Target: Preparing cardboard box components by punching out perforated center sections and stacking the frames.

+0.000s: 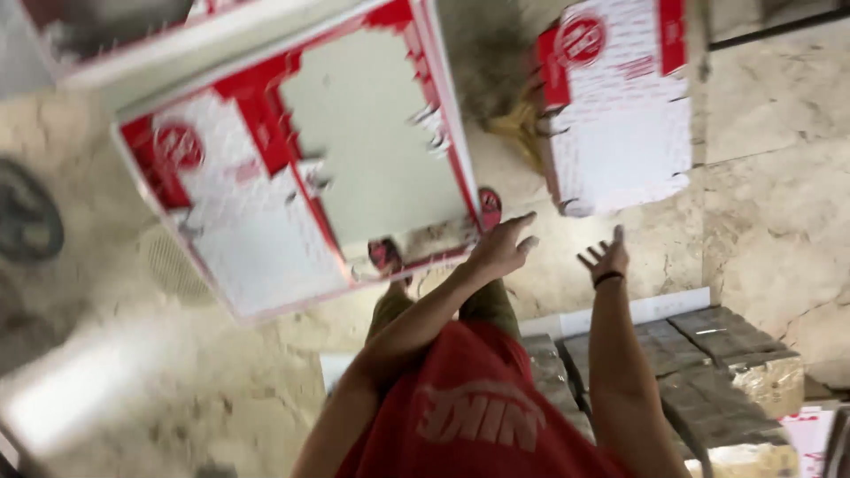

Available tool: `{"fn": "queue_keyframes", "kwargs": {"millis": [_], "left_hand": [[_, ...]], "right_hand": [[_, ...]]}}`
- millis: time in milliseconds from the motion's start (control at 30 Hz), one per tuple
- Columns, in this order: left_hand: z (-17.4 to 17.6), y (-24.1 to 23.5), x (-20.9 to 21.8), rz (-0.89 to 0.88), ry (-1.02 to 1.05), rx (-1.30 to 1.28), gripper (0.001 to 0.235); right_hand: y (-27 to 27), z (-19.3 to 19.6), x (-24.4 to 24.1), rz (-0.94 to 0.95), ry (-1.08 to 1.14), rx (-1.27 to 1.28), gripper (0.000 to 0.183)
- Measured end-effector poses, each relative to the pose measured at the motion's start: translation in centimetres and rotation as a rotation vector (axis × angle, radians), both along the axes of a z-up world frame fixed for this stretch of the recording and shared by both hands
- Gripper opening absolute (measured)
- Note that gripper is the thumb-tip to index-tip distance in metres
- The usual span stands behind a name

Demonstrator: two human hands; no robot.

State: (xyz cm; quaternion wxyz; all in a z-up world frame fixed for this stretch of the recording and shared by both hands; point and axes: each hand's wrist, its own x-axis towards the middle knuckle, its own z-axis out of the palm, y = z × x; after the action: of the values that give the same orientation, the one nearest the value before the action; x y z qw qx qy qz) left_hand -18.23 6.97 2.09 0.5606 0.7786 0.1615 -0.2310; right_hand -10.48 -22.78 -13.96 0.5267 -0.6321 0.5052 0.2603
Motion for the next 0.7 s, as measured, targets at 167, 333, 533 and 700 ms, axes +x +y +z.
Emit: {"fn": "queue_keyframes", "kwargs": {"millis": [167, 333, 533, 700], "left_hand": [[-10.3, 1.2, 15.9, 0.080, -0.112, 0.253, 0.054], [-26.3, 6.5, 35.8, 0.141, -0.441, 0.735, 0.080], [-17.6, 12.5, 40.4, -0.205, -0.020, 0.667, 0.050], [-10.2, 10.4, 39.2, -0.184, 0.162, 0.446, 0.056]], "right_hand": [[3.9, 0.8, -0.7, -0.244, 0.078, 0.201, 0.112], [5.4, 0.6, 3.3, -0.340, 0.053, 0.192, 0.110], [6.6, 2.2, 6.7, -0.494, 0.089, 0.114, 0.092], [9.5, 6.6, 10.0, -0.411, 0.050, 0.161, 0.078]]}}
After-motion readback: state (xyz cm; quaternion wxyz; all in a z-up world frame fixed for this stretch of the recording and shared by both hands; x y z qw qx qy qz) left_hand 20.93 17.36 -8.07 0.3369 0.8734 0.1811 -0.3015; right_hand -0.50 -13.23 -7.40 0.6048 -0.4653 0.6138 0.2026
